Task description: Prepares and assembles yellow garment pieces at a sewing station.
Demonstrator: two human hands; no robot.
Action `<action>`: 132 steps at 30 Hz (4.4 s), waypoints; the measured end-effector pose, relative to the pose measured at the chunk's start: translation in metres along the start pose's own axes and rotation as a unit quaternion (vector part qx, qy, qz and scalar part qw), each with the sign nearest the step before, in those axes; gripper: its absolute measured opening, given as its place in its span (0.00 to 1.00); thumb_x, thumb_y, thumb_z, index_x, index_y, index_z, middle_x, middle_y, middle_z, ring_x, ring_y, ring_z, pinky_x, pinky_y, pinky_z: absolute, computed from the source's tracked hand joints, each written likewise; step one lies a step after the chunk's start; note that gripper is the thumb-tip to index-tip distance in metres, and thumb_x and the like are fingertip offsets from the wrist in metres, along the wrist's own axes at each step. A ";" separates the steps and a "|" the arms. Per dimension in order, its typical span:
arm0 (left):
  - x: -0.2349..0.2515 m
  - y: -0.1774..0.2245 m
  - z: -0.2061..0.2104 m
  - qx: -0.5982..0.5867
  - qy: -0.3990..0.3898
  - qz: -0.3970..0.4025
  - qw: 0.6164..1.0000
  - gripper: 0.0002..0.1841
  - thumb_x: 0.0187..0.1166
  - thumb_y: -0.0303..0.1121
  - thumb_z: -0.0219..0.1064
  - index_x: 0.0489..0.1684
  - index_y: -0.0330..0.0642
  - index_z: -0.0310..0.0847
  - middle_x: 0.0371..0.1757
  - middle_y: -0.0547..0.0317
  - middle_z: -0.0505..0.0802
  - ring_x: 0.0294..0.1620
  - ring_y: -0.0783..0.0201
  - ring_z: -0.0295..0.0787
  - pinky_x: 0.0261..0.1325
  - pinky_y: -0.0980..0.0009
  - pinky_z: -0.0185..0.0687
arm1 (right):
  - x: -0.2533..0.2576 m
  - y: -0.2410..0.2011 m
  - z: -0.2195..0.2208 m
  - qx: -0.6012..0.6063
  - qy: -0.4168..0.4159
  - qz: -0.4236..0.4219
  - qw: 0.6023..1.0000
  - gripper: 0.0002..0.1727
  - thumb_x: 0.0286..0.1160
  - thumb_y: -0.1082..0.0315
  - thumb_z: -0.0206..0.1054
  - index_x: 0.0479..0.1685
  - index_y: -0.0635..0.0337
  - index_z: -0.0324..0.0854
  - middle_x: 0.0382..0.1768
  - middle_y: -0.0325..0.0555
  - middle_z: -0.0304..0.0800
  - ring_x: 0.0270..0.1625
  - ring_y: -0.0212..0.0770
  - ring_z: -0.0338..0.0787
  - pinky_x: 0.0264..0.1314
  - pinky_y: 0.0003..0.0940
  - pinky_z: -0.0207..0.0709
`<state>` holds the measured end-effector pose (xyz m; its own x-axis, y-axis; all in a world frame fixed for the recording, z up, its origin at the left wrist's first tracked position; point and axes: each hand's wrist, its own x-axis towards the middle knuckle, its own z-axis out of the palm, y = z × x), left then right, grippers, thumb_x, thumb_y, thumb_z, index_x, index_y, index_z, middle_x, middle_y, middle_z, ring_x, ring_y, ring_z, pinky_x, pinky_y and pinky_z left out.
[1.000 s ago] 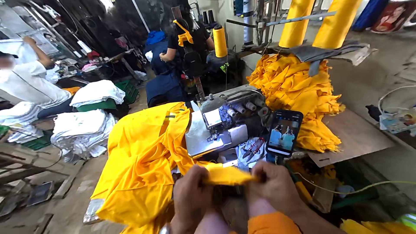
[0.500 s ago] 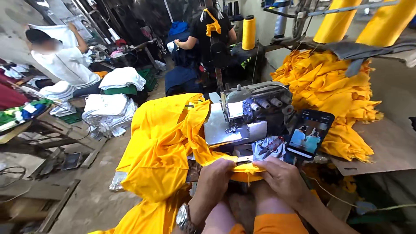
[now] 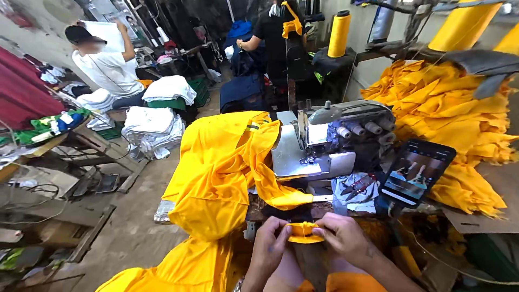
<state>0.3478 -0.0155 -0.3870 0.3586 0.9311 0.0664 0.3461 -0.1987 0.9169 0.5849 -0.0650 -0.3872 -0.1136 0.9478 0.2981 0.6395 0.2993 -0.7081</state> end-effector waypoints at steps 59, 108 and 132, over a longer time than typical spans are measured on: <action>0.195 0.082 -0.017 0.418 -0.068 0.454 0.784 0.12 0.83 0.37 0.59 0.44 0.62 0.92 0.29 0.63 0.87 0.27 0.61 0.86 0.25 0.62 0.79 | 0.094 0.016 0.011 0.321 0.268 0.228 0.879 0.20 0.68 0.58 0.72 0.10 0.51 0.75 0.10 0.29 0.75 0.12 0.23 0.75 0.15 0.24 0.71; 0.188 0.162 -0.061 0.452 -0.277 0.397 0.749 0.06 0.81 0.32 0.67 0.37 0.47 0.90 0.33 0.61 0.89 0.36 0.61 0.90 0.40 0.58 0.88 | 0.128 -0.002 -0.062 0.271 -0.094 0.045 0.957 0.21 0.76 0.47 0.72 0.55 0.54 0.87 0.42 0.36 0.93 0.41 0.27 0.91 0.45 0.29 0.86; 0.203 0.208 -0.028 0.561 -0.421 0.268 0.661 0.14 0.78 0.42 0.73 0.40 0.39 0.93 0.39 0.49 0.94 0.47 0.46 0.92 0.48 0.40 0.83 | 0.125 0.010 -0.071 0.213 0.010 0.004 0.977 0.16 0.71 0.72 0.73 0.58 0.59 0.87 0.53 0.43 0.91 0.47 0.31 0.91 0.55 0.29 0.87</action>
<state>0.4679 0.1406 -0.1718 0.8817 0.2289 -0.4127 0.2295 -0.9721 -0.0489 0.6310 0.0489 -0.3117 -0.0931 0.9490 0.3011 0.2646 0.3151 -0.9114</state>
